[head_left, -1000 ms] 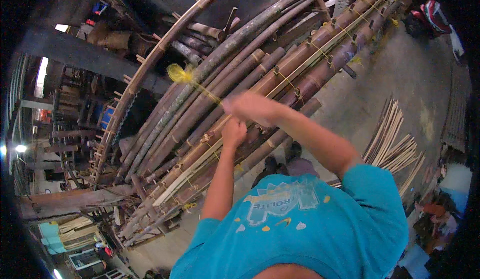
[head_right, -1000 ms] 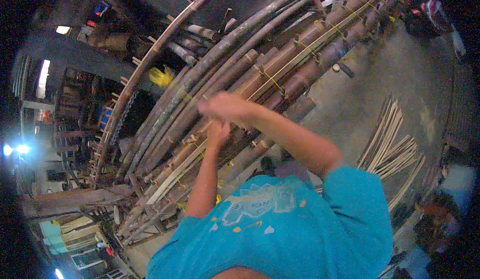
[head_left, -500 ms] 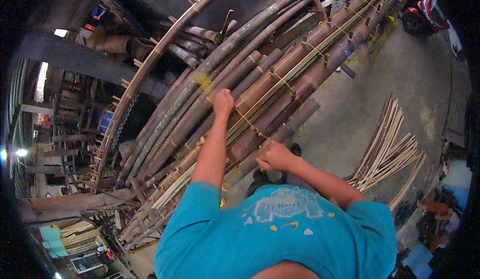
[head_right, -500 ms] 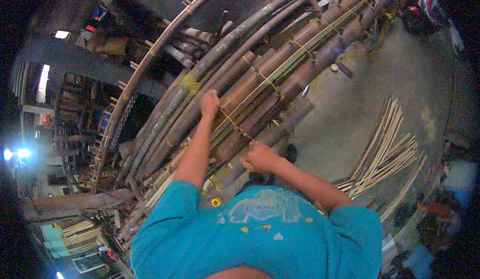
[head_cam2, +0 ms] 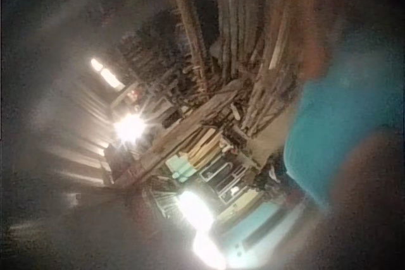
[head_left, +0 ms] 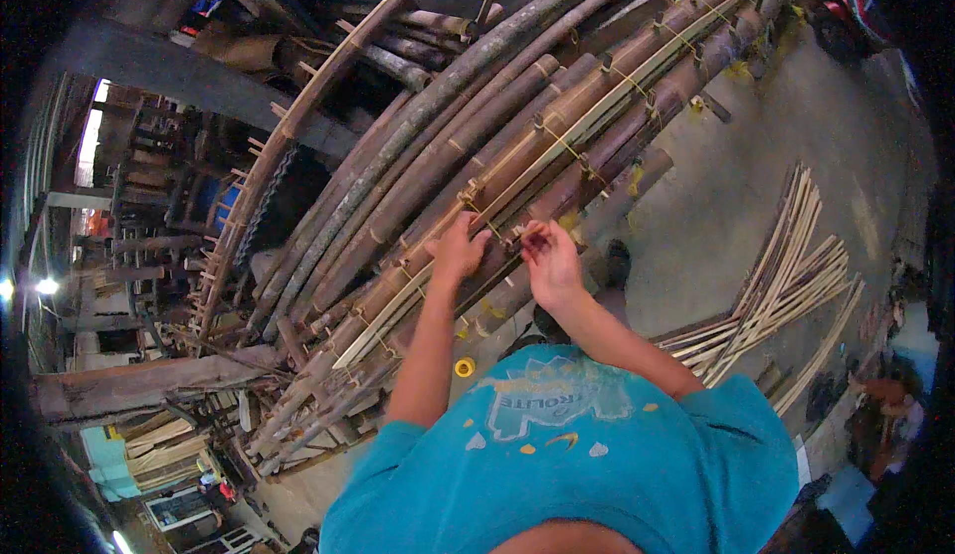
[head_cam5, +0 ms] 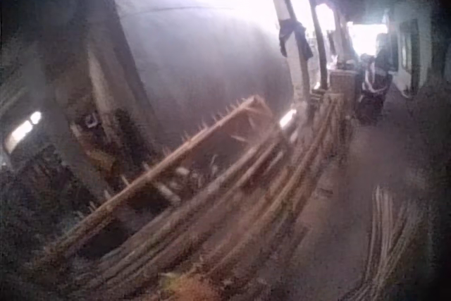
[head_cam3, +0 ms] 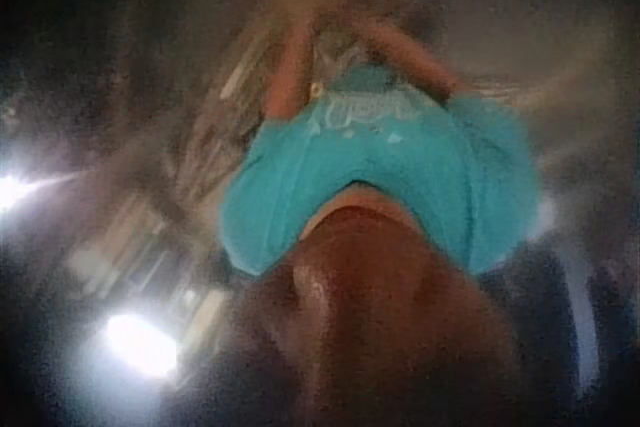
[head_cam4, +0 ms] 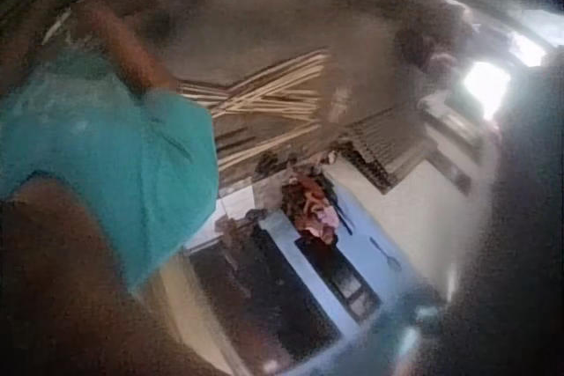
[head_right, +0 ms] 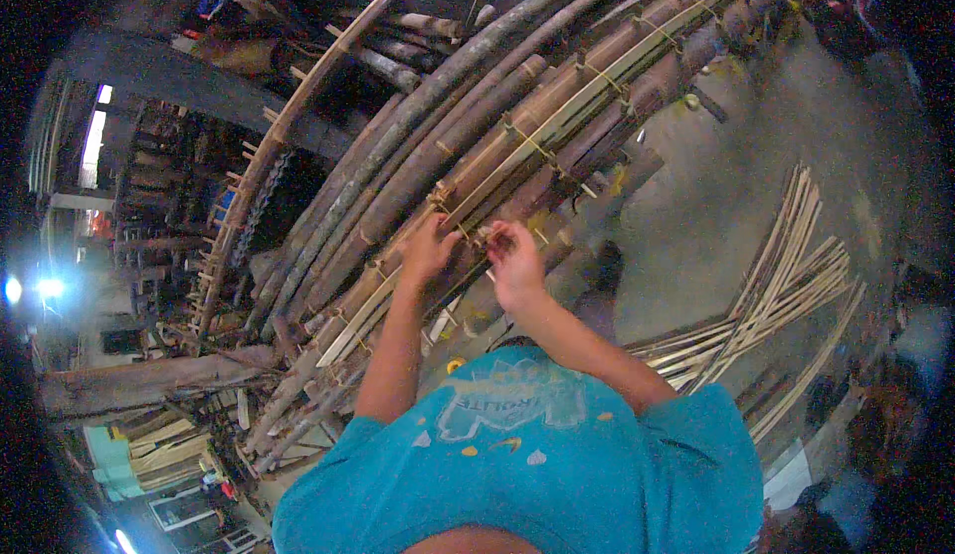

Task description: The person repeatedly picks up thin bamboo strips from the floor and secures them to a large wooden rack using yellow plastic ties. The person ties each strip individually and then places the next strip onto the rack.

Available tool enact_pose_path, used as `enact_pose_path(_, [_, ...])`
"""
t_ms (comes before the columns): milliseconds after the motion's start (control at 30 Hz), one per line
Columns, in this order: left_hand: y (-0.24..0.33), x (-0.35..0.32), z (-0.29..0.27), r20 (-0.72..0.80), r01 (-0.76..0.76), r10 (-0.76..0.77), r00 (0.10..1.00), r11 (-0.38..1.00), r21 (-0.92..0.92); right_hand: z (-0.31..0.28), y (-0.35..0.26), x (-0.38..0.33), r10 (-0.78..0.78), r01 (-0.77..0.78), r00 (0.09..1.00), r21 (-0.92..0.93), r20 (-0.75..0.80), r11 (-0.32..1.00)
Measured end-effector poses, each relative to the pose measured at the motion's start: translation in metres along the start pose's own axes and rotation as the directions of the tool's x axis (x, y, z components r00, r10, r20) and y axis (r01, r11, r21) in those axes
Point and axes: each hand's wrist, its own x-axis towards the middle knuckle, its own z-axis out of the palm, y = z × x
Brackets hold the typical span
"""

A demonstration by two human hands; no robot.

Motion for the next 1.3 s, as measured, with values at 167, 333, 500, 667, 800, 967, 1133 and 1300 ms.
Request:
enact_pose_path(167, [0.060,0.005,-0.026,0.029,0.261,-0.260,0.965,0.965,-0.017,0.132,-0.075,0.002,-0.741,0.875,0.459,-0.103,0.490,0.473])
enact_pose_path(333, [0.005,0.004,0.016,-0.189,-0.040,0.023,0.982,0.995,-0.088,0.189,-0.077,0.091,0.346,0.729,0.594,-0.667,0.727,0.150])
enact_pose_path(500, [0.005,0.012,0.000,-0.004,0.111,-0.111,0.994,0.993,-0.050,0.087,-0.039,0.181,0.216,0.621,0.763,-0.784,0.609,0.015])
enact_pose_path(667, [0.005,-0.001,0.006,-0.115,0.158,-0.154,0.981,0.987,0.026,0.065,-0.102,0.062,0.380,0.518,0.492,-0.615,0.783,0.595])
enact_pose_path(800, [0.043,0.005,-0.016,-0.134,0.059,-0.082,0.988,0.984,-0.166,-0.048,0.028,0.010,0.276,0.751,0.601,-0.648,0.750,0.125])
enact_pose_path(967, [0.042,0.084,-0.065,-0.249,-0.108,-0.064,0.966,0.777,-0.621,-0.032,0.023,-0.004,0.051,0.673,0.719,-0.713,0.693,0.194])
enact_pose_path(1133, [-0.046,0.131,0.000,-0.324,0.029,-0.003,0.946,0.997,0.075,-0.035,0.048,-0.006,0.013,0.750,0.661,-0.661,0.750,0.010])
enact_pose_path(1300, [-0.027,0.089,-0.058,-0.087,0.052,-0.081,0.993,0.952,-0.300,0.014,0.035,-0.032,-0.008,0.643,0.766,-0.765,0.643,0.038])
